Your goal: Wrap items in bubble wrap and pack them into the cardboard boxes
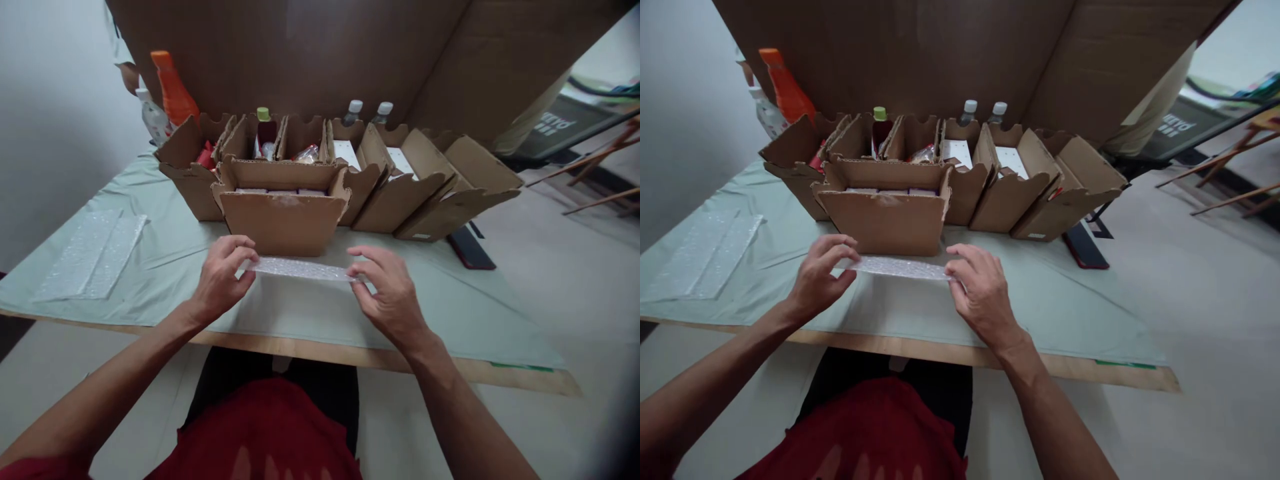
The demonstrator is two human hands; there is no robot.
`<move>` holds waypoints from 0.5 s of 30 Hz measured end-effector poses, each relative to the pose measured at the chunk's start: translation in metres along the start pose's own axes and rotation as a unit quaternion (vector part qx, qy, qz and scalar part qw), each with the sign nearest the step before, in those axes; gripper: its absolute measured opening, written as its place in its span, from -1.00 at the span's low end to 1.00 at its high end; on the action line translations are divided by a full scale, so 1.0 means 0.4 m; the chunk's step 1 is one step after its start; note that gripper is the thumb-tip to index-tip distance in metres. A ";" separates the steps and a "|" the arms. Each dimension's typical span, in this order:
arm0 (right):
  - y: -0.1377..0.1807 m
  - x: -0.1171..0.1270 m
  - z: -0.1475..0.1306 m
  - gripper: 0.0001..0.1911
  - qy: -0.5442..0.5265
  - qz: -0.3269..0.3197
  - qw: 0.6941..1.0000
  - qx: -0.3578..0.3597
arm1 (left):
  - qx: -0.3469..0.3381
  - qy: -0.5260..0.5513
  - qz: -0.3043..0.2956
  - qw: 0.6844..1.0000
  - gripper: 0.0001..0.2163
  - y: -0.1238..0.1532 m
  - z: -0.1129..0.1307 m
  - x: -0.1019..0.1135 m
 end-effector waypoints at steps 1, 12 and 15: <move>0.017 0.006 -0.003 -0.78 0.012 0.012 1.000 0.007 | -0.028 0.001 0.026 0.999 -0.85 0.012 0.012 0.002; 0.207 -0.047 0.025 -0.64 0.000 -0.092 0.995 -0.029 | -0.070 0.059 -0.130 0.987 -0.52 0.138 0.000 -0.037; 0.117 -0.093 -0.027 -0.55 0.003 -0.116 0.993 -0.037 | -0.077 0.056 -0.113 0.989 -0.56 0.103 0.055 -0.071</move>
Point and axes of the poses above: each hand's wrist, its own y-axis away from the middle knuckle, its own x-axis out of the back of the hand, z = x × y, the point moved 2 cm from there along -y, towards the middle knuckle, and after that the axes turned 6 degrees about x, right-handed, at the moved point
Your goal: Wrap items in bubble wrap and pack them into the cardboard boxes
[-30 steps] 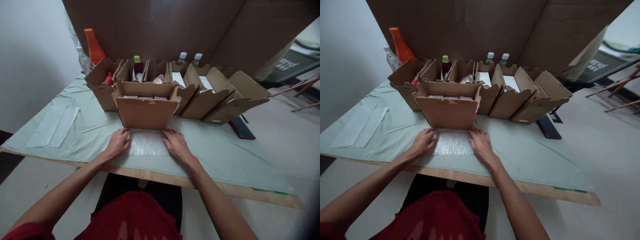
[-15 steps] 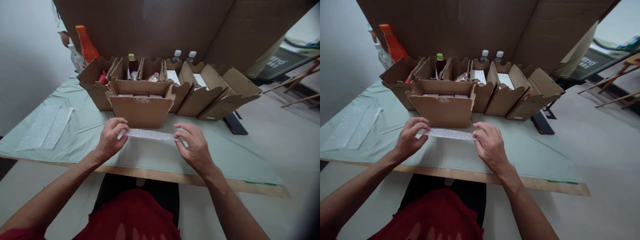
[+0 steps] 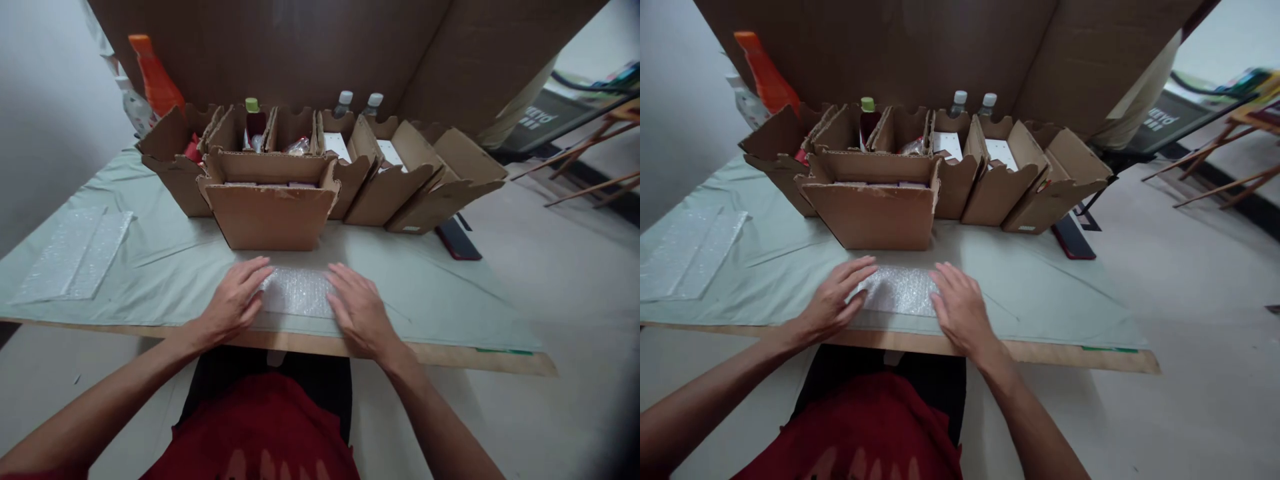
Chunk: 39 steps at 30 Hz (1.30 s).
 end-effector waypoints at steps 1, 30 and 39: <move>-0.034 -0.025 -0.026 -0.52 0.000 -0.024 1.000 0.006 | -0.003 -0.010 -0.017 1.000 -0.55 -0.016 0.011 -0.025; 0.010 -0.075 0.065 -0.75 -0.018 0.025 0.977 -0.210 | 0.281 -0.057 -0.063 0.956 -0.90 -0.051 -0.054 -0.051; 0.060 -0.007 0.062 -0.43 -0.298 0.040 0.938 -0.171 | 0.112 0.118 0.069 0.984 -0.44 0.055 -0.026 -0.027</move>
Point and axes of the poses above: each hand's wrist, its own y-axis away from the middle knuckle, its own x-axis out of the back of the hand, z = x × y, the point moved 2 cm from there along -y, towards the middle knuckle, and after that the axes turned 6 degrees about x, right-handed, at the moved point
